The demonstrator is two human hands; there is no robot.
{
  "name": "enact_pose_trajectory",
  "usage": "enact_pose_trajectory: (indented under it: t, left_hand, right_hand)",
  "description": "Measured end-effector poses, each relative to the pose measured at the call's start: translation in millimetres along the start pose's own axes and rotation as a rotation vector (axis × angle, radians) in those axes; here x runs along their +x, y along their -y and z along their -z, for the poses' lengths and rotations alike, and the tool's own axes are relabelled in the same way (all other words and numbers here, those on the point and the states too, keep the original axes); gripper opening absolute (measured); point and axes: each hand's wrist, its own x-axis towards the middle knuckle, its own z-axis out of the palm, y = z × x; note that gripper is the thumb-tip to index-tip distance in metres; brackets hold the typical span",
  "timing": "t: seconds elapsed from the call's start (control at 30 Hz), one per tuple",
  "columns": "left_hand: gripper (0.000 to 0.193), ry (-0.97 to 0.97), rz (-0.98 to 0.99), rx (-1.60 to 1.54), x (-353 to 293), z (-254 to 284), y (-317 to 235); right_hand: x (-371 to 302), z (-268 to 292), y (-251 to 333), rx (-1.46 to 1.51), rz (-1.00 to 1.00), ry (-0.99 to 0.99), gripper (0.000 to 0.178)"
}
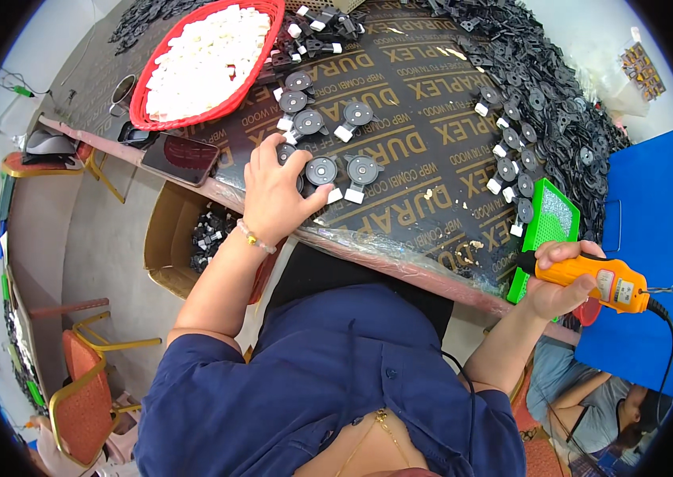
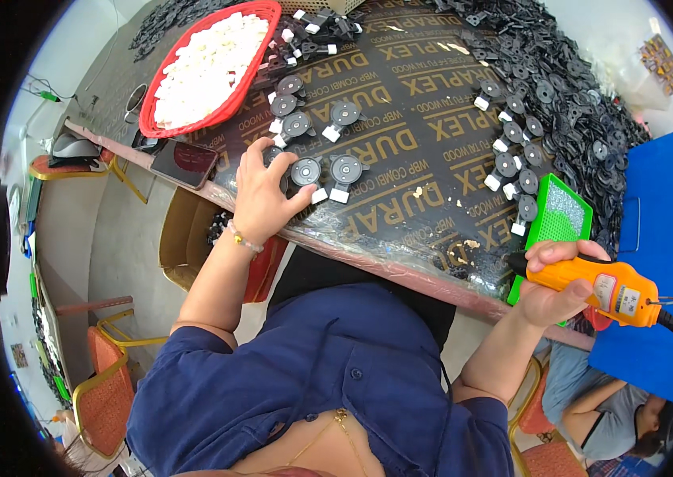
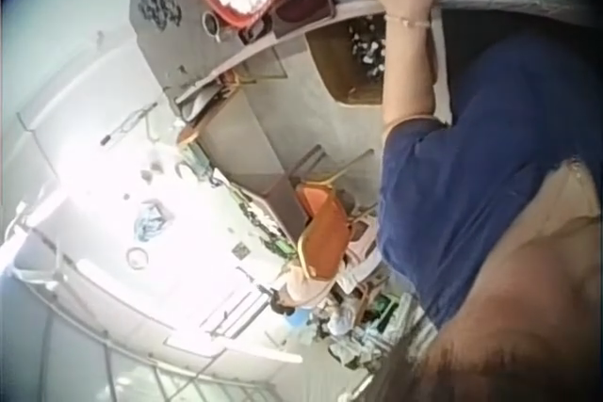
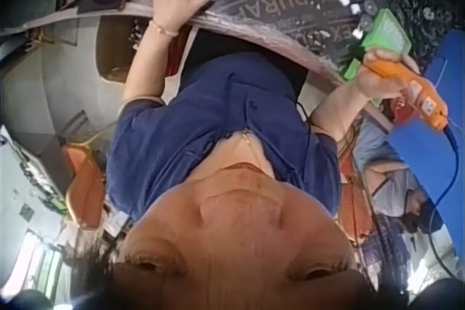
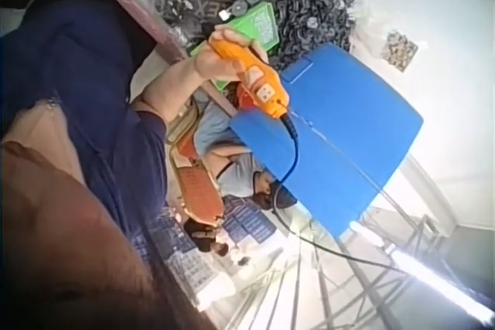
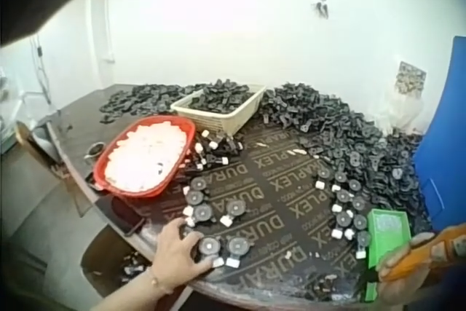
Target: Assembling small components at a workbench using a handheld soldering tool.
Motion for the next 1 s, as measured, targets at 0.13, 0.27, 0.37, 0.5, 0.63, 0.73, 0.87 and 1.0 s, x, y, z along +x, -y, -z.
enact_pose_trajectory:
  t: [0.13,0.27,0.37,0.5,0.63,0.73,0.87,1.0]
  left_hand:
    - [0.05,-0.028,-0.017,0.004,4.3,2.3,8.0]
    - [0.045,-0.031,0.031,-0.292,-5.2,39.2,40.0]
    - [0.043,0.199,0.102,-0.688,-31.2,107.8,90.8]
    - [0.048,0.541,0.558,-0.55,-69.4,165.1,143.9]
    - [0.052,0.591,0.584,-0.202,-58.3,170.7,126.6]
    - [0.046,0.409,0.228,-0.573,-16.7,133.2,86.5]
    - [0.098,0.201,-0.27,-0.104,67.6,49.5,53.2]
    - [0.101,0.18,-0.237,-0.011,121.8,4.2,66.2]
  right_hand:
    - [1.3,-9.5,-2.6,0.044,-0.033,0.02,0.058]
    - [5.6,-7.2,-5.9,0.029,-0.038,0.004,0.058]
    - [7.6,22.3,-8.4,0.018,-0.076,-0.073,0.058]
    - [12.8,38.3,-3.6,0.057,-0.11,-0.105,0.056]
    - [15.2,31.2,-5.7,0.054,-0.087,-0.09,0.053]
    - [14.3,15.3,-12.4,0.078,-0.063,-0.055,0.053]
    - [15.0,1.3,-5.9,0.035,-0.008,-0.003,0.054]
    - [10.2,2.1,2.2,-0.006,0.007,-0.021,0.059]
